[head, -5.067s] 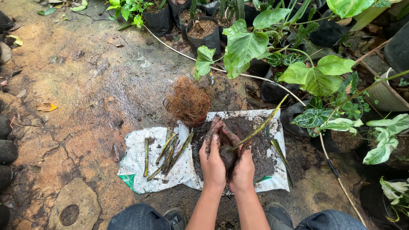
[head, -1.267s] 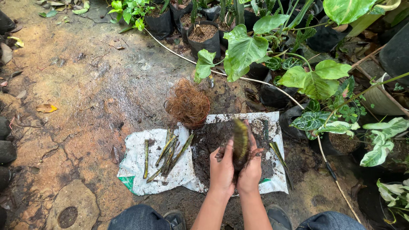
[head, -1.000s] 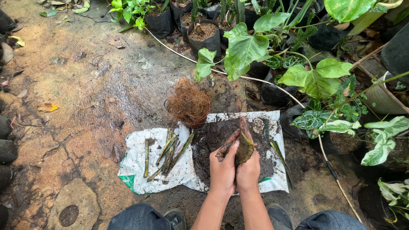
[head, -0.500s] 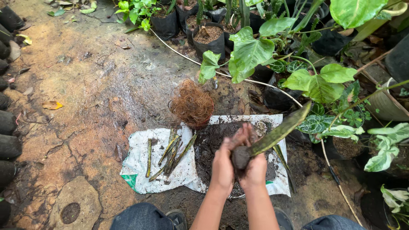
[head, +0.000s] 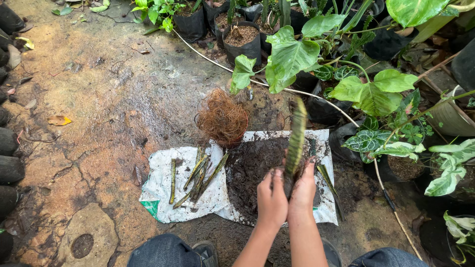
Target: The person sits on the ground and molds moist soil with both hands, pressing and rotating it into a compact ball around the base of a snake plant leaf cutting. Cut stems and a pile of coconut fiber rest on a white sack beside the soil pile as the person works the soil ball throughout the clip.
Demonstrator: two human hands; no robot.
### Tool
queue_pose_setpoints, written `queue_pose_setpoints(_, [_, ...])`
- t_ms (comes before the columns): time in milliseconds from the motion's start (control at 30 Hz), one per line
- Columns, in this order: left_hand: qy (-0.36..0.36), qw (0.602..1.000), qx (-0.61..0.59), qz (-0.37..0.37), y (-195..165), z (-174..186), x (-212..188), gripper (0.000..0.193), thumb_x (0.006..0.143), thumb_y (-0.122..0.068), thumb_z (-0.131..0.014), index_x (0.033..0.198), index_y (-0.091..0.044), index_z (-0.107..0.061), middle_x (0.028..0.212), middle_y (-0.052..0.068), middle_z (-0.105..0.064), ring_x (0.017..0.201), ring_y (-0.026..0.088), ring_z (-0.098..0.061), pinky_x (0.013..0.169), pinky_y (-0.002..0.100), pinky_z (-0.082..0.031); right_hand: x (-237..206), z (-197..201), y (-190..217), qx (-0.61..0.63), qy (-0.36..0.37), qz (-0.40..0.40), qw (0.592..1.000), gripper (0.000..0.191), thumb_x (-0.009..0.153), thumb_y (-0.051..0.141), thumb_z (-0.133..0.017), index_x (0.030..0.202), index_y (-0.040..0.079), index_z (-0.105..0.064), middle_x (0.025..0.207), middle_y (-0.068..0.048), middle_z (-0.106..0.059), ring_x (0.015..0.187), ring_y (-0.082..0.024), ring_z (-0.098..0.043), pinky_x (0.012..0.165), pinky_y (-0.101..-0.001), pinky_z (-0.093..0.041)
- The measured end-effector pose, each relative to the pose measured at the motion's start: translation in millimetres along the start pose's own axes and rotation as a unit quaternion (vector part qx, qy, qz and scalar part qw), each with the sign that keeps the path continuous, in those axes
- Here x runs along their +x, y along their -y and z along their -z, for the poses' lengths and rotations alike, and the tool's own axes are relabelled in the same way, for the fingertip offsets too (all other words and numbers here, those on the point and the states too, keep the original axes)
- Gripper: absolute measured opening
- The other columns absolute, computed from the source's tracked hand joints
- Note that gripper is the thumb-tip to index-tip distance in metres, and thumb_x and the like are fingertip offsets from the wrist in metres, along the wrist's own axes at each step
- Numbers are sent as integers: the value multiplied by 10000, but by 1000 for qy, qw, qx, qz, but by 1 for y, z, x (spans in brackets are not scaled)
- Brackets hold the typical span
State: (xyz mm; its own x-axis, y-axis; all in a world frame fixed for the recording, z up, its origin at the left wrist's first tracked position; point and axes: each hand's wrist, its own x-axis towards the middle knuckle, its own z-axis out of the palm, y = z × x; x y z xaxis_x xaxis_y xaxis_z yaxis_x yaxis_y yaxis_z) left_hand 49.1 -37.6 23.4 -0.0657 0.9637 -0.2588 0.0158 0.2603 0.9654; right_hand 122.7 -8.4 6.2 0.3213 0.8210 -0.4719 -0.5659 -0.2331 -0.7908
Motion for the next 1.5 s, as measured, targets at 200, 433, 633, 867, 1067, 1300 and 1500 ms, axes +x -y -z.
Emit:
queue_pose_setpoints(200, [-10,910,-401,106,0,18,19,307,1027,-309,-542,929,-41,-656,880,68,-701,819,173,-677,779,343,-579,-5,-5,8,28,91,75,993,885,976,683,-228,1547,28,-397,1656,-124,-390,1473,-212,-391,1159,-385,-326])
queue_pose_setpoints(433, [25,913,-393,104,8,13,20,338,1068,-287,-549,931,-6,-678,918,110,-708,784,166,-687,776,343,-578,-7,-6,4,18,128,49,990,887,962,689,-238,1543,44,-420,1629,-114,-429,1268,-281,-506,1117,-413,-372])
queue_pose_setpoints(633, [-34,992,-108,-62,-8,18,17,371,1076,-246,-393,1257,-44,-645,1257,71,-694,1213,172,-636,1083,313,-438,-11,-4,-3,64,225,20,972,845,991,653,-252,1527,28,-440,1574,-118,-476,1363,-233,-511,1157,-381,-384])
queue_pose_setpoints(867, [14,993,-114,-34,-22,28,21,476,1071,-288,-385,1470,-84,-543,1501,71,-600,1395,180,-539,1146,323,-375,-4,5,-19,0,231,1,973,756,1026,561,-314,1558,32,-409,1581,-114,-467,1403,-239,-468,1170,-378,-348])
queue_pose_setpoints(1067, [12,995,-83,54,-16,30,21,466,1068,-350,-394,1403,-99,-598,1344,78,-688,1229,162,-618,1056,308,-434,-2,13,-25,-146,218,30,964,726,1038,521,-336,1550,9,-390,1606,-120,-434,1476,-216,-396,1197,-339,-288])
queue_pose_setpoints(1300, [26,994,-100,39,-9,32,20,404,1060,-314,-442,1308,-74,-653,1134,79,-757,1023,153,-667,931,307,-502,0,17,-33,-227,191,48,954,640,1040,487,-381,1374,-20,-582,1355,-145,-655,1243,-213,-581,1079,-338,-426])
queue_pose_setpoints(1500, [20,999,-27,32,-12,35,18,397,1066,-313,-440,1257,-47,-665,1101,99,-761,992,172,-680,911,341,-516,6,19,-43,-203,190,33,960,567,1059,445,-412,1256,-38,-635,1184,-117,-689,1041,-167,-604,936,-321,-496])
